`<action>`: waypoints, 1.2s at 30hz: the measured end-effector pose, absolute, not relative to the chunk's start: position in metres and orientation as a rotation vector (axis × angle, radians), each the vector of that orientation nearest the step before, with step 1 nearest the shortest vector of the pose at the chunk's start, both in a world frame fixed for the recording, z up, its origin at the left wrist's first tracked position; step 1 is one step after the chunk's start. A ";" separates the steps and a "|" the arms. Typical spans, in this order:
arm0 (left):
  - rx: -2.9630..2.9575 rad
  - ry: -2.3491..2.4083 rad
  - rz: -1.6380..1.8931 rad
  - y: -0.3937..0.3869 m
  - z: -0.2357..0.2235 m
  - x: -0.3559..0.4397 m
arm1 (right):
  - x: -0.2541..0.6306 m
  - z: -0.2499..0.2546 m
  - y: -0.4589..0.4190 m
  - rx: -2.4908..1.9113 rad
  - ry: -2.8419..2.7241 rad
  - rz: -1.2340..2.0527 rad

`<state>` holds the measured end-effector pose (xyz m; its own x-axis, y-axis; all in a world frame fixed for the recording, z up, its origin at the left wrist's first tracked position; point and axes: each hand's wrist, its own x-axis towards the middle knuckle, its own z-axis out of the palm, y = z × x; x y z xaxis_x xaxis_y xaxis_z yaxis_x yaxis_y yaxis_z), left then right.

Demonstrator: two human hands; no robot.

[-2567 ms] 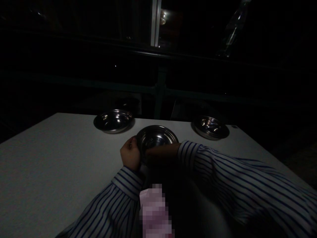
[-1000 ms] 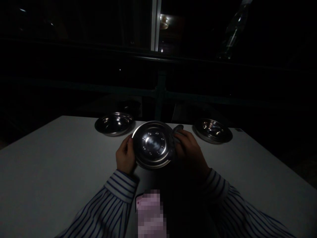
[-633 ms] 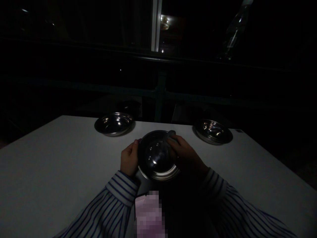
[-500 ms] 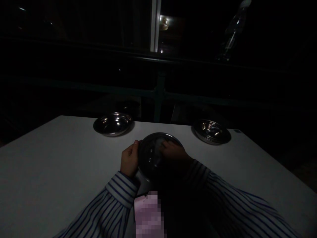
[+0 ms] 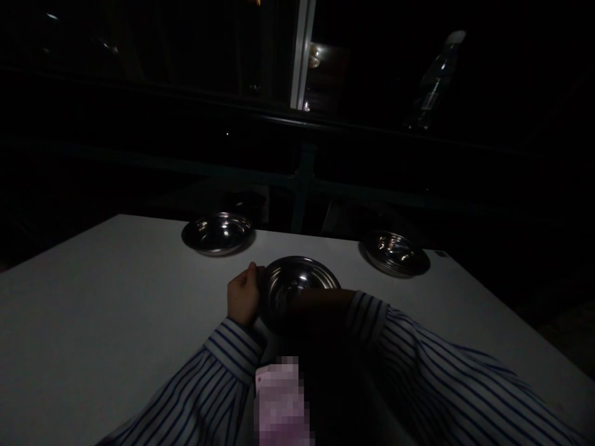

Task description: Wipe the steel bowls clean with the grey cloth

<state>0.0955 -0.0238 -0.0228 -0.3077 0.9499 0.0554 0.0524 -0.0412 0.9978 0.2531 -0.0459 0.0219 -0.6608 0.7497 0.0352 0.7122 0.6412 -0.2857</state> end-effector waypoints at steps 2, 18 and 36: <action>1.096 1.465 1.460 -0.023 -0.022 0.092 | 0.268 0.037 -0.048 -1.218 -2.714 0.454; 1.255 1.416 1.282 -0.026 -0.014 0.089 | 0.308 0.031 -0.070 -1.210 -1.329 1.012; 1.244 1.356 1.269 -0.037 -0.018 0.091 | 0.314 0.054 -0.128 -1.324 -2.142 0.435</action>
<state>0.0912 -0.0368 -0.0182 -0.1160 0.9927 0.0330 0.0986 -0.0216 0.9949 0.3137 -0.1279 0.0538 -0.3410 0.8901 0.3023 0.7020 0.4550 -0.5479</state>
